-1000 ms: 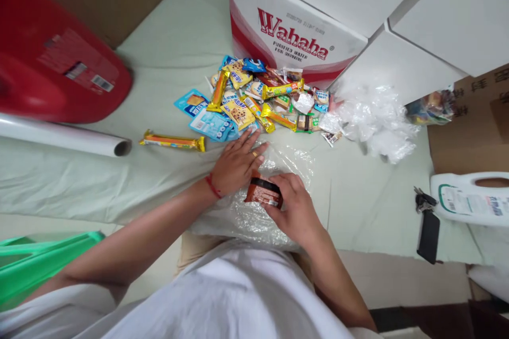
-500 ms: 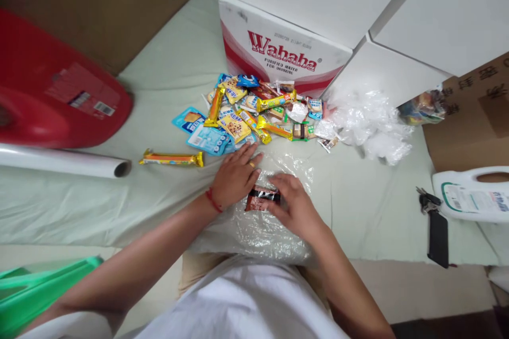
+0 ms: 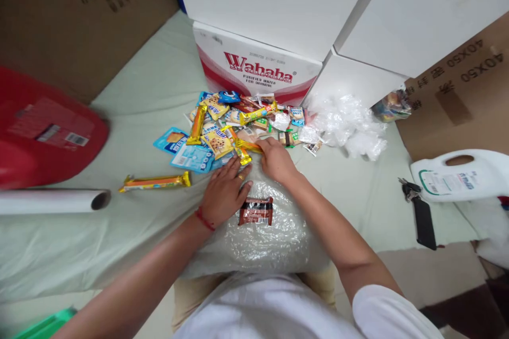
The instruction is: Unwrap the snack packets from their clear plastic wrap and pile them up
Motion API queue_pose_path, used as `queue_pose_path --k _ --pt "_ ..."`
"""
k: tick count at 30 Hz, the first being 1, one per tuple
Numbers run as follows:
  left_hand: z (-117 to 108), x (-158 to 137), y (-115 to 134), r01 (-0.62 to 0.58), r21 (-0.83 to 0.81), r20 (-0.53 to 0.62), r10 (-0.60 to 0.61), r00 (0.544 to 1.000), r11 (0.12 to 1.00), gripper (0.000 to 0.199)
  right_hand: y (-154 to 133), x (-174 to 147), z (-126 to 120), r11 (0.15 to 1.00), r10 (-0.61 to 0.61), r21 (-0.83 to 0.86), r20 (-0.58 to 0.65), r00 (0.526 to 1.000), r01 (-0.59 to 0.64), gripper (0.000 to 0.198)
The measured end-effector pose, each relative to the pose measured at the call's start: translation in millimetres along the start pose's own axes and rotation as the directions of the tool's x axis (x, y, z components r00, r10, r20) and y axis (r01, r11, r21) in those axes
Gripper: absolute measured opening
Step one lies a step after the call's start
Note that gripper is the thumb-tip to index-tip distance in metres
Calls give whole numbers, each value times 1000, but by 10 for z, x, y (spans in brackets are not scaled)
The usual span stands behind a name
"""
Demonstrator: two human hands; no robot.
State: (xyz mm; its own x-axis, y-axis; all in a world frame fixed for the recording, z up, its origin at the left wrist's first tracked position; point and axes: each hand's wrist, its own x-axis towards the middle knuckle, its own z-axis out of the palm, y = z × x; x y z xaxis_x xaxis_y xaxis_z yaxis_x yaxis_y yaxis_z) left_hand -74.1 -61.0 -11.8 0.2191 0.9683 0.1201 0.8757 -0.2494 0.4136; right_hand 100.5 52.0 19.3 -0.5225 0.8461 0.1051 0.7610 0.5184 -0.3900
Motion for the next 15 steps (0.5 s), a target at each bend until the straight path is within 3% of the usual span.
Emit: queue_pose_path --k 5,8,10,15 --pt "-1 -2 8 -2 -2 4 2 1000 1000 51 70 363 -198 997 36 -51 -276 961 -53 49" --pt "-16 -1 12 4 6 16 -5 1000 1000 51 100 716 -362 987 12 -158 -146 989 -35 56" --pt "-21 2 11 9 4 21 -9 1000 1000 50 91 798 -432 967 46 -250 -12 999 -47 48" --pt "-13 6 5 5 -7 -1 -5 1000 1000 49 38 341 -399 949 60 -314 95 994 -28 39"
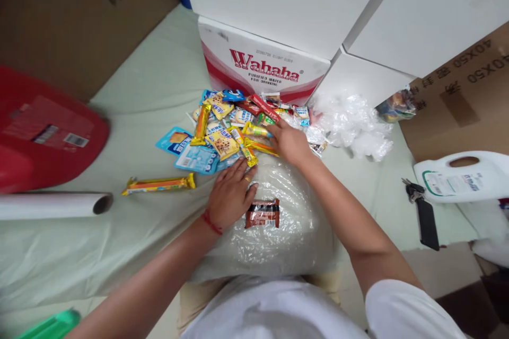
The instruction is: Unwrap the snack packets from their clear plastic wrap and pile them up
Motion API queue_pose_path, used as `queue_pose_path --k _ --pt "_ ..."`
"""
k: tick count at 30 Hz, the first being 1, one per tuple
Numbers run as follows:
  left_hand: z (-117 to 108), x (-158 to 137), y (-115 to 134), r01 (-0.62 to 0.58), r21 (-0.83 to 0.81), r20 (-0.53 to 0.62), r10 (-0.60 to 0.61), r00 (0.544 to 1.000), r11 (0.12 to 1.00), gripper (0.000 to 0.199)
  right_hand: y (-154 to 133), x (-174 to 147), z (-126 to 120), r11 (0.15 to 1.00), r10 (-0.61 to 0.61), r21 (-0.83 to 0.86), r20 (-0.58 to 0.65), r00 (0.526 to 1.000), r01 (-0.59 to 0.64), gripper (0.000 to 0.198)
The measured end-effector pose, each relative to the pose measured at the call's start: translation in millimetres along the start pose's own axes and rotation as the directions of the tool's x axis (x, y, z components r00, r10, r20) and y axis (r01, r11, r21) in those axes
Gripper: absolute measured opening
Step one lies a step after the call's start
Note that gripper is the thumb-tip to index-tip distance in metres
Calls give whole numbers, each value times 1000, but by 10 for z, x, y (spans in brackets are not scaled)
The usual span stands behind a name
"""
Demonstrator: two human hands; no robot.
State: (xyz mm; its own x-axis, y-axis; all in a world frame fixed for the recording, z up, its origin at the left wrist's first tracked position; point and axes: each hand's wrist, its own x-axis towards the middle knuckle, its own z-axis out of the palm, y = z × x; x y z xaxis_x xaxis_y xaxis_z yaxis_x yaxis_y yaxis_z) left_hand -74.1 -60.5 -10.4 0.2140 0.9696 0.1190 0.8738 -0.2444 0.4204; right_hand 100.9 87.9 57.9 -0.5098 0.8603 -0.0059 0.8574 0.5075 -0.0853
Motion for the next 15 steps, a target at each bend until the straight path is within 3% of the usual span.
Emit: queue_pose_path --k 2,4,6,9,12,15 --pt "-2 -5 0 2 -5 -1 -2 1000 1000 49 20 -226 56 994 -51 100 19 999 49 40" --pt "-7 -11 0 4 -9 2 -4 1000 1000 49 115 -331 76 971 -66 229 -36 997 72 39" --pt "-10 -15 -3 4 -13 3 -4 1000 1000 48 300 -277 54 954 44 301 -165 985 8 37" --pt "-9 -13 -12 0 -17 1 0 1000 1000 48 656 16 3 932 291 300 -289 912 -202 39" --pt "-9 -6 -15 0 -23 -4 0 1000 1000 48 880 296 50 923 296 303 -167 940 -237 48" --pt "-17 -1 -11 0 -29 1 0 1000 1000 47 846 310 212 946 115 306 -19 993 -104 49"
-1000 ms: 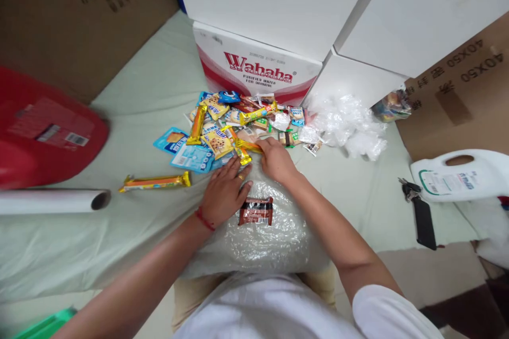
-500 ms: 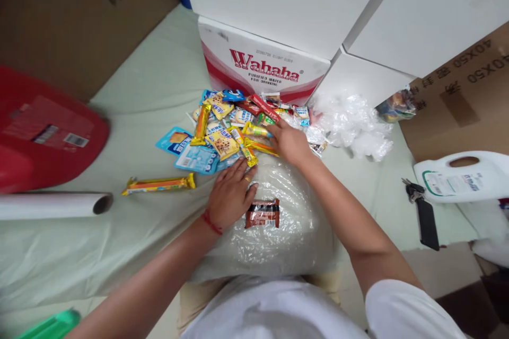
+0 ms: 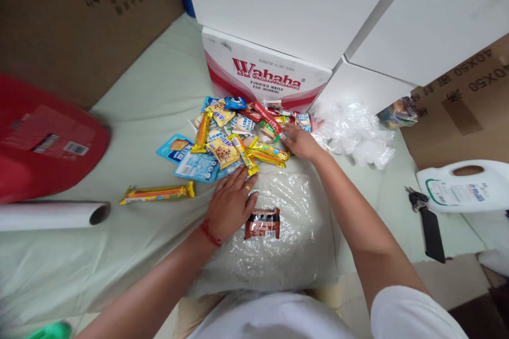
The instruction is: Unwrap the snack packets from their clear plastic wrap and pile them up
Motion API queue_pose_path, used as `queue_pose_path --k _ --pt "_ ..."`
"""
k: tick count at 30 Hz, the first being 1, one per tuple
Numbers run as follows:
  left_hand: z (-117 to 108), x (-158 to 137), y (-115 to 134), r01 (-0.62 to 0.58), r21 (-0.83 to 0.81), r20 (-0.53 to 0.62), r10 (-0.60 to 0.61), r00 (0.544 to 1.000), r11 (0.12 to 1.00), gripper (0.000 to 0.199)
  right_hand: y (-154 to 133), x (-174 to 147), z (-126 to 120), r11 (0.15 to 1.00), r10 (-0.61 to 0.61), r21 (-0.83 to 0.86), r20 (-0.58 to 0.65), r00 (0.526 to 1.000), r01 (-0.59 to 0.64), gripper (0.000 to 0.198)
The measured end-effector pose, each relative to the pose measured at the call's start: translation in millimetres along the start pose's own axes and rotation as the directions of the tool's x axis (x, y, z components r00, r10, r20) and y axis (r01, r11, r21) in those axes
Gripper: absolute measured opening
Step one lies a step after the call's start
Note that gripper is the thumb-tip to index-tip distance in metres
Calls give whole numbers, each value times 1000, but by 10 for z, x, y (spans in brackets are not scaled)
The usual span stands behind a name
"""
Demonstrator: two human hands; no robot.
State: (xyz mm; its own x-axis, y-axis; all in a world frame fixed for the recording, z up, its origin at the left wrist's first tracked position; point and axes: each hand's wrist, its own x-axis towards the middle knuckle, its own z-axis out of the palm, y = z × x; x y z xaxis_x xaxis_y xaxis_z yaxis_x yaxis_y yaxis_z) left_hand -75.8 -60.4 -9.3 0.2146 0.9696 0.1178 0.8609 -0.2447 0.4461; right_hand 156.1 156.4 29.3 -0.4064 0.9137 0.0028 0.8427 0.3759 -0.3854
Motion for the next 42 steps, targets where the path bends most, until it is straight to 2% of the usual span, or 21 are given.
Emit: queue_pose_path --k 4,7,9,11,13,15,16,18,21,23,24,26,27,29,30,33,36,39,42 --pt "-4 1 2 -1 4 6 1 1000 1000 47 -114 -334 197 983 -175 -43 94 980 180 53" --pt "4 -2 0 -1 8 4 1 1000 1000 48 -148 -495 143 978 -208 19 103 973 208 53" --pt "7 -3 -1 -2 10 5 2 1000 1000 47 -107 -459 20 985 -132 118 62 989 124 48" --pt "5 -1 -1 -3 12 5 2 1000 1000 47 -17 -312 -121 980 61 193 -64 996 -48 45" --pt "2 3 -1 -3 12 3 3 1000 1000 47 94 -96 -228 952 273 199 -199 941 -234 43" --pt "-1 7 -3 -4 7 3 4 1000 1000 47 180 127 -270 918 398 113 -248 883 -381 38" --pt "0 9 -5 -4 5 2 4 1000 1000 47 198 223 -267 902 428 47 -242 871 -430 36" --pt "3 10 -9 -2 5 1 2 1000 1000 47 171 372 -230 888 430 -75 -218 876 -455 35" --pt "5 6 -8 -1 4 2 1 1000 1000 47 -31 508 -155 923 293 -160 -295 910 -349 38" --pt "0 4 -4 -3 3 9 3 1000 1000 47 -238 572 -102 964 141 -168 -342 929 -208 42" --pt "-3 3 -1 -3 3 11 3 1000 1000 47 -350 597 -67 981 60 -156 -326 944 -116 44" --pt "-9 3 3 4 7 11 -4 1000 1000 47 -565 620 29 988 -133 -107 -193 972 114 46" --pt "-11 3 4 8 8 10 -8 1000 1000 47 -655 608 88 970 -238 -81 -102 966 231 47" --pt "-14 4 6 11 8 11 -11 1000 1000 47 -777 531 207 914 -402 -42 46 915 404 52" --pt "-15 4 6 9 7 13 -9 1000 1000 47 -802 466 253 891 -448 -25 93 889 452 56" --pt "-17 1 7 0 5 17 0 1000 1000 47 -754 229 268 876 -481 21 136 866 482 57" --pt "-15 -5 7 -2 5 10 1 1000 1000 47 -650 71 101 886 -463 47 164 871 462 42" --pt "-7 -11 2 -1 7 8 1 1000 1000 47 -654 122 -87 932 -358 0 132 924 361 32" --pt "1 -13 -5 -10 11 7 10 1000 1000 47 -763 397 -128 953 -251 -167 27 968 252 33"
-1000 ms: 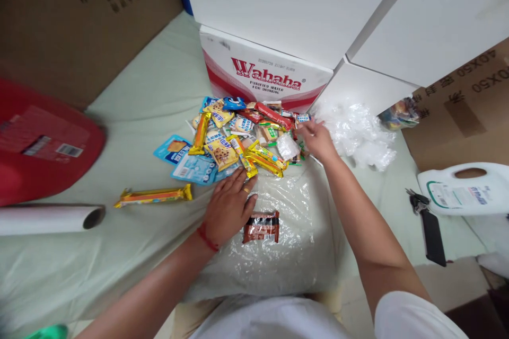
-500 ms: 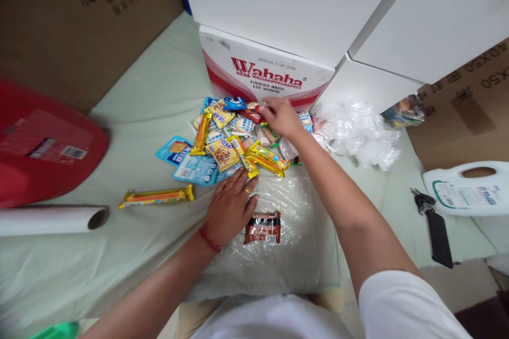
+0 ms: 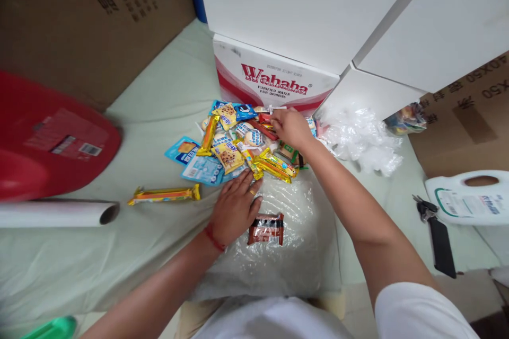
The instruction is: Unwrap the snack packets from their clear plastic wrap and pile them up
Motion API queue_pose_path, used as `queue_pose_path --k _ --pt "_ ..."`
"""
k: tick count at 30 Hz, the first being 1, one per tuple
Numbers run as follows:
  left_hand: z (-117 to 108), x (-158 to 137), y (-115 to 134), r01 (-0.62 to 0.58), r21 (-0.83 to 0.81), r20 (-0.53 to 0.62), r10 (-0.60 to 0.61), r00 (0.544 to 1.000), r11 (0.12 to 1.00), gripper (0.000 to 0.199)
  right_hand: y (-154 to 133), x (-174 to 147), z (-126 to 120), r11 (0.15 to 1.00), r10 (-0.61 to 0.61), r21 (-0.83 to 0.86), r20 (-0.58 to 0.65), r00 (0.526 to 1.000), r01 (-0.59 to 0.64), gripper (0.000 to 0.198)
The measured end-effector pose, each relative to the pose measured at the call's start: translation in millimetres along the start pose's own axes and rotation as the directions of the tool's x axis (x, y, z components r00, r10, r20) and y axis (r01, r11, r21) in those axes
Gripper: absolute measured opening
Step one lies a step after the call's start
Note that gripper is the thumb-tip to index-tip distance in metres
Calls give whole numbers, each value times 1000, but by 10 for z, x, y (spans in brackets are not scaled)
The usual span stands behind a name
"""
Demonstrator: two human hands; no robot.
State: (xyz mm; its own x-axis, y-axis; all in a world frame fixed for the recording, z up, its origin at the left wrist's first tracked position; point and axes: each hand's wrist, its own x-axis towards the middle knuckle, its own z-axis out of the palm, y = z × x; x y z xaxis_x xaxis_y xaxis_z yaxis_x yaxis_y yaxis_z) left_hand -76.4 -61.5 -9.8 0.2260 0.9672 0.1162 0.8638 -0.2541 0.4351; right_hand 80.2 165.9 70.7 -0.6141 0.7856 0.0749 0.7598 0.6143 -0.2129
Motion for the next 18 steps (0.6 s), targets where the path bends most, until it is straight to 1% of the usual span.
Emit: queue_pose_path --k 2,5,7,8,10,11,13,15,16,17,18 --pt "0 0 -1 -1 3 0 1 1000 1000 47 -30 266 52 994 5 -108 13 1000 -4 34" --pt "-6 1 3 14 2 7 -14 1000 1000 47 -75 628 177 976 -2 -215 131 991 31 48" --pt "-11 2 7 14 -7 13 -14 1000 1000 47 -98 782 233 963 43 -269 216 975 17 56" --pt "-12 2 8 12 -12 13 -12 1000 1000 47 -101 826 248 955 77 -297 254 964 3 57" --pt "-13 0 10 11 -20 10 -11 1000 1000 47 -77 849 258 941 133 -337 289 948 -30 52" --pt "-14 0 10 13 -23 8 -13 1000 1000 47 -46 832 256 937 157 -345 273 949 -56 48" --pt "-16 -2 11 17 -27 6 -17 1000 999 46 52 756 236 933 206 -333 176 963 -138 42" --pt "-18 -4 11 18 -30 7 -18 1000 999 46 172 648 190 921 260 -318 78 962 -223 41" --pt "-20 -5 11 17 -30 8 -17 1000 999 46 231 592 156 915 283 -321 82 956 -244 40" --pt "-21 -5 11 17 -30 10 -17 1000 999 46 282 539 115 915 295 -324 130 947 -241 38" --pt "-21 -6 11 17 -30 13 -16 1000 999 46 322 493 70 922 294 -319 207 933 -220 34"
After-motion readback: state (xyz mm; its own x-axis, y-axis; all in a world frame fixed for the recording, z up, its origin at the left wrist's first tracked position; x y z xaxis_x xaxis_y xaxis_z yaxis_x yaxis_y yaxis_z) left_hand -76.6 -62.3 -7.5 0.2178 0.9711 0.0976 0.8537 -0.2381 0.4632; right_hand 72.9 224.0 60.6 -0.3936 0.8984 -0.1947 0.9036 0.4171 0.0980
